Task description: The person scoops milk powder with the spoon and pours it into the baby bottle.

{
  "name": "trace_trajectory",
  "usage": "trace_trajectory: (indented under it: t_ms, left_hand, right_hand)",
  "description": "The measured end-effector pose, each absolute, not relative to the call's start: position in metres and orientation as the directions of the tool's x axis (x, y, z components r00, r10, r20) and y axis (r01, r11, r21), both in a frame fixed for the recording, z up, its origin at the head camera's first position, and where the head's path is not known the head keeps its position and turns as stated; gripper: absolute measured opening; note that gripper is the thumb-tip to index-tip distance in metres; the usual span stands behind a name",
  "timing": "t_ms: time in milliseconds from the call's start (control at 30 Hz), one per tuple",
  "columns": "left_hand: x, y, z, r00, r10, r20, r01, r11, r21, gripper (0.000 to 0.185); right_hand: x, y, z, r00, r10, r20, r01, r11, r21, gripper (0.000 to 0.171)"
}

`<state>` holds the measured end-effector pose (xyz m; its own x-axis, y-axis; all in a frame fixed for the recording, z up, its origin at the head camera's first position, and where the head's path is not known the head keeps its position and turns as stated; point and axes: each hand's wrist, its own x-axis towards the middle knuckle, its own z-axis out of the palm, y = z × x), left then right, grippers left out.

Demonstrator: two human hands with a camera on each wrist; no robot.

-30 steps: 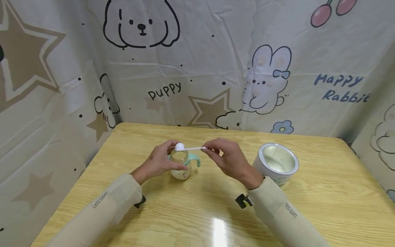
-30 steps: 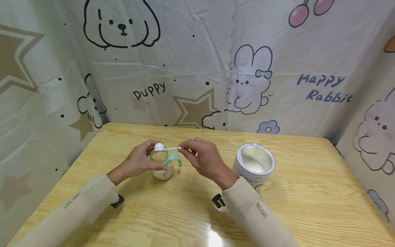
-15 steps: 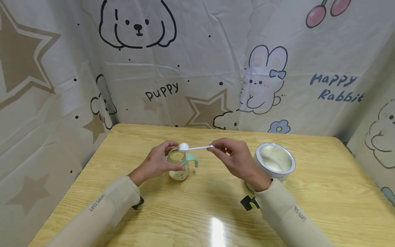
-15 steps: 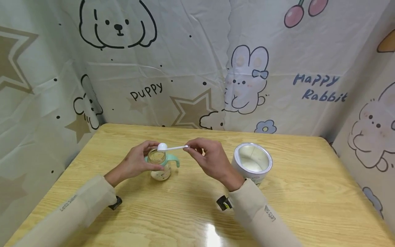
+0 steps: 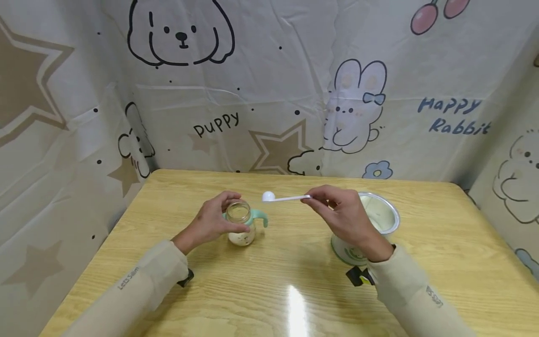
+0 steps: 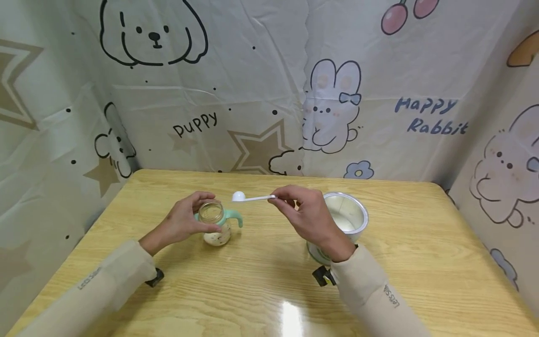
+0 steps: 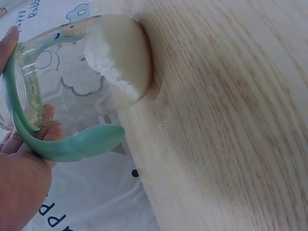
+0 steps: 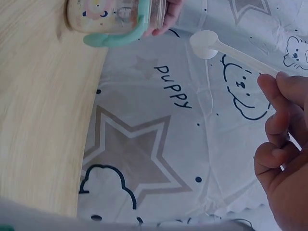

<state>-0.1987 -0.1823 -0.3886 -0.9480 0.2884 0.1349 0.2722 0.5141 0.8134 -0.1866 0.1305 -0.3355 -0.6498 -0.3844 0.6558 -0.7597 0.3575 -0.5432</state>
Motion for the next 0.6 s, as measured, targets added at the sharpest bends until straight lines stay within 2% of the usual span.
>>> trace_trajectory:
  t_ms: [600]
  left_hand:
    - [-0.201, -0.184, -0.392, -0.945, 0.292, 0.146, 0.286, 0.523, 0.803, 0.077]
  right_hand:
    - [-0.177, 0.172, -0.326, -0.643, -0.332, 0.691, -0.756, 0.422, -0.501, 0.015]
